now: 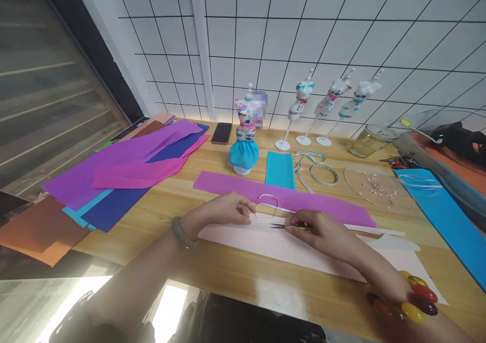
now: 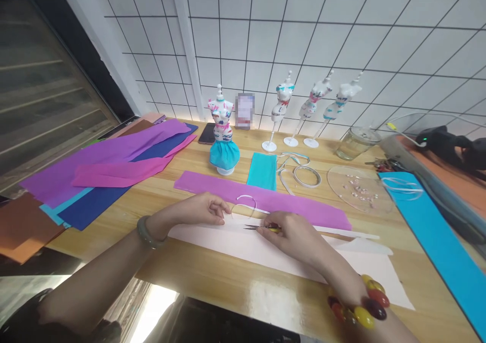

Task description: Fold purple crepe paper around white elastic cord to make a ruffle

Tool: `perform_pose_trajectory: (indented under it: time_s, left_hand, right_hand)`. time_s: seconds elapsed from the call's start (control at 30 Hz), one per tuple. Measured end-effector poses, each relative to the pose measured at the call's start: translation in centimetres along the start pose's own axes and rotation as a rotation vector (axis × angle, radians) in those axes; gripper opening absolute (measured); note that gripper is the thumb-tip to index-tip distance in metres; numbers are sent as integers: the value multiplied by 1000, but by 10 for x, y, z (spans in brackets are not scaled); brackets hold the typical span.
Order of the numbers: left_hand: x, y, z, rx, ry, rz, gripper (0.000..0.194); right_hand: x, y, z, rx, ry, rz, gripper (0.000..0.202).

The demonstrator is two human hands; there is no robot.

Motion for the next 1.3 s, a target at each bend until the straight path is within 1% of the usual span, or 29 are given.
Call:
perform_pose_trajectory:
  time_s: [0.13, 0.27, 0.37, 0.5, 0.67, 1.03, 1.13, 1.3]
  left_hand:
    - [0, 0, 1, -4, 2, 2, 38]
    - [0, 2, -2, -23, -14, 0, 39]
    - [-2, 4, -3, -28, -15, -4, 39]
    - [-3, 5, 2, -32, -26, -16, 40]
    - [-1, 5, 6, -3, -10, -15, 40]
    - [-2, 6, 2, -10, 37, 0, 43]
    - [-2, 6, 3, -12, 48, -2, 43]
    - [-1, 4, 8, 5, 87, 5, 42]
  right_hand:
    - [7, -6, 6, -33, -22, -1, 26]
    - [13, -14, 13, -72, -10, 8, 26]
    - [12, -16, 12, -56, -8, 9, 27]
    - [9, -11, 6, -23, -37, 16, 29]
    - [11, -9, 5, -27, -86, 0, 29]
    - [20, -19, 15, -76, -90, -4, 27]
    - [21, -23, 18, -82, -67, -10, 28]
    - [24, -28, 23, -114, -54, 22, 25]
Point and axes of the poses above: each hand's wrist, its own y-axis away from the middle knuckle, its own x-axis out of the palm, z = x × y, the point moved 3 cm from there along -y, towards the middle knuckle, and after that the axes turned 10 degrees about -y, right-handed, at the moved point
